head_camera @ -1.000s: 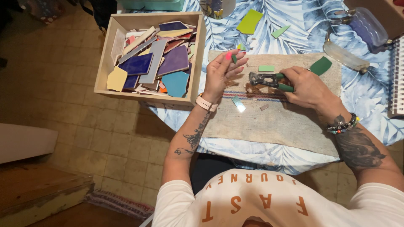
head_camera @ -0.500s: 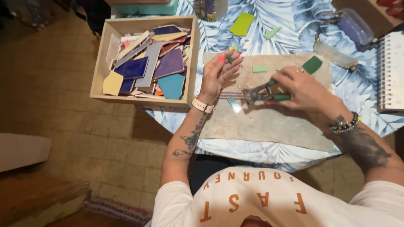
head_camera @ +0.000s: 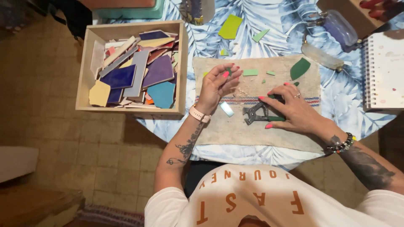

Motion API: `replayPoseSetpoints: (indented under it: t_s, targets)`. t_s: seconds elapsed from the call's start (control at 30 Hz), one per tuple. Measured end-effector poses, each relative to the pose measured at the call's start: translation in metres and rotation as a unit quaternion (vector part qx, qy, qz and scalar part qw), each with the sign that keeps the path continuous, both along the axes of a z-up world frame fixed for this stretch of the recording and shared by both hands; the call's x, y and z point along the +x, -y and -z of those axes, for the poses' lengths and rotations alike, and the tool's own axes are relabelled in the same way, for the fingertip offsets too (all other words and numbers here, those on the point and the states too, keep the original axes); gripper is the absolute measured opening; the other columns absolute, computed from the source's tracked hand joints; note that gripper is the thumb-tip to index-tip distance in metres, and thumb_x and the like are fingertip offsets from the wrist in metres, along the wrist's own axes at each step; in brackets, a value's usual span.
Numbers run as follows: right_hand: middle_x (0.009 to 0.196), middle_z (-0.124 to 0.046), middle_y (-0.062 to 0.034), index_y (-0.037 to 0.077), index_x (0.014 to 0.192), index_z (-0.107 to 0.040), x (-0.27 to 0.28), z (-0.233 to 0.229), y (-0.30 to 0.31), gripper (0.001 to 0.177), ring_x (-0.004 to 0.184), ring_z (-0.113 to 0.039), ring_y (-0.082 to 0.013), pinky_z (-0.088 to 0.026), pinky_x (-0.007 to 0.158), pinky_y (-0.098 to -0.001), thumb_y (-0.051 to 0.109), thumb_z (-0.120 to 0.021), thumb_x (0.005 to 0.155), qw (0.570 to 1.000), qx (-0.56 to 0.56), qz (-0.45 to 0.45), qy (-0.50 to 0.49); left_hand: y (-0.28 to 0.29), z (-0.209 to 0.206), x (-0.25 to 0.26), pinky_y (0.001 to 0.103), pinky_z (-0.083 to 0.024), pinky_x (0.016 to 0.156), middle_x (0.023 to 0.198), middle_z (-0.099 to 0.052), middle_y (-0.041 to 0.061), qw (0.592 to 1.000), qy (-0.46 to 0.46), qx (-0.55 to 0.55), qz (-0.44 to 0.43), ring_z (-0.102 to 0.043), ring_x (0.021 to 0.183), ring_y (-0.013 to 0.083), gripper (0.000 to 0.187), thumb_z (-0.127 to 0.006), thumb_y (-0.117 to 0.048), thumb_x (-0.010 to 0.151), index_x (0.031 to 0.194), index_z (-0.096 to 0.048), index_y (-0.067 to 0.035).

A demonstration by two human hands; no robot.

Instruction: Nipping small pieces of colored glass tiles using a hand tool

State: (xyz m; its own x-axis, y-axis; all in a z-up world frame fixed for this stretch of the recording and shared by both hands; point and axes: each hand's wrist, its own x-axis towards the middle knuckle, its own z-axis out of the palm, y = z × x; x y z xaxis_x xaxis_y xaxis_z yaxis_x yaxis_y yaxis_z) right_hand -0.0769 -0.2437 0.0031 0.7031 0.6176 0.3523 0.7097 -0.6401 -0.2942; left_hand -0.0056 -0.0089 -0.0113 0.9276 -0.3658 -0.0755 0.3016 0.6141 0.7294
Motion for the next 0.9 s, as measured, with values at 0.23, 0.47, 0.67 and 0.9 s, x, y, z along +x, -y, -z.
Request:
replayPoseSetpoints:
  t_s: [0.23,0.47,0.67,0.9]
  targets:
    - [0.100,-0.049,-0.0080,0.010,0.114,-0.054,0.020,-0.019,-0.020,0.048,0.095,-0.052,-0.0256,-0.041,0.086,-0.0381,0.027,-0.066,0.071,0.986,0.130,0.064,-0.085,0.014,0.005,-0.007,0.031,-0.050,0.078,0.107,-0.054,0.019,0.998,0.024,0.026,-0.045,-0.056,0.097,0.0293,0.020,-0.046,-0.005,0.087,0.107,-0.049,-0.003]
    - [0.087,-0.055,-0.0229,-0.003,0.108,-0.048,0.054,-0.048,-0.081,0.033,0.075,-0.061,-0.0360,-0.052,0.068,-0.0466,0.018,-0.054,0.082,0.663,0.493,0.146,-0.543,0.012,-0.009,-0.012,0.028,-0.050,0.077,0.089,-0.055,0.004,0.852,0.323,0.358,-0.203,-0.059,0.089,0.0189,0.013,-0.052,-0.004,0.084,0.094,-0.060,-0.007]
    - [0.086,-0.061,-0.0151,-0.003,0.095,-0.055,0.083,-0.012,-0.077,0.021,0.072,-0.064,-0.0222,-0.055,0.064,-0.0341,0.009,-0.060,0.078,0.587,0.560,0.143,-0.567,0.003,-0.032,-0.014,0.032,-0.047,0.084,0.097,-0.057,0.007,0.784,0.399,0.404,-0.251,-0.056,0.099,0.0246,0.015,-0.053,-0.004,0.083,0.096,-0.060,-0.008]
    - [0.084,-0.061,-0.0132,0.001,0.097,-0.056,0.131,-0.035,-0.067,0.015,0.071,-0.060,-0.0195,-0.051,0.062,-0.0251,0.008,-0.055,0.084,0.833,0.327,0.112,-0.432,0.003,-0.042,-0.017,0.037,-0.040,0.098,0.118,-0.043,0.017,0.764,0.353,0.485,-0.236,-0.042,0.115,0.0292,0.037,-0.046,0.005,0.083,0.119,-0.041,-0.003]
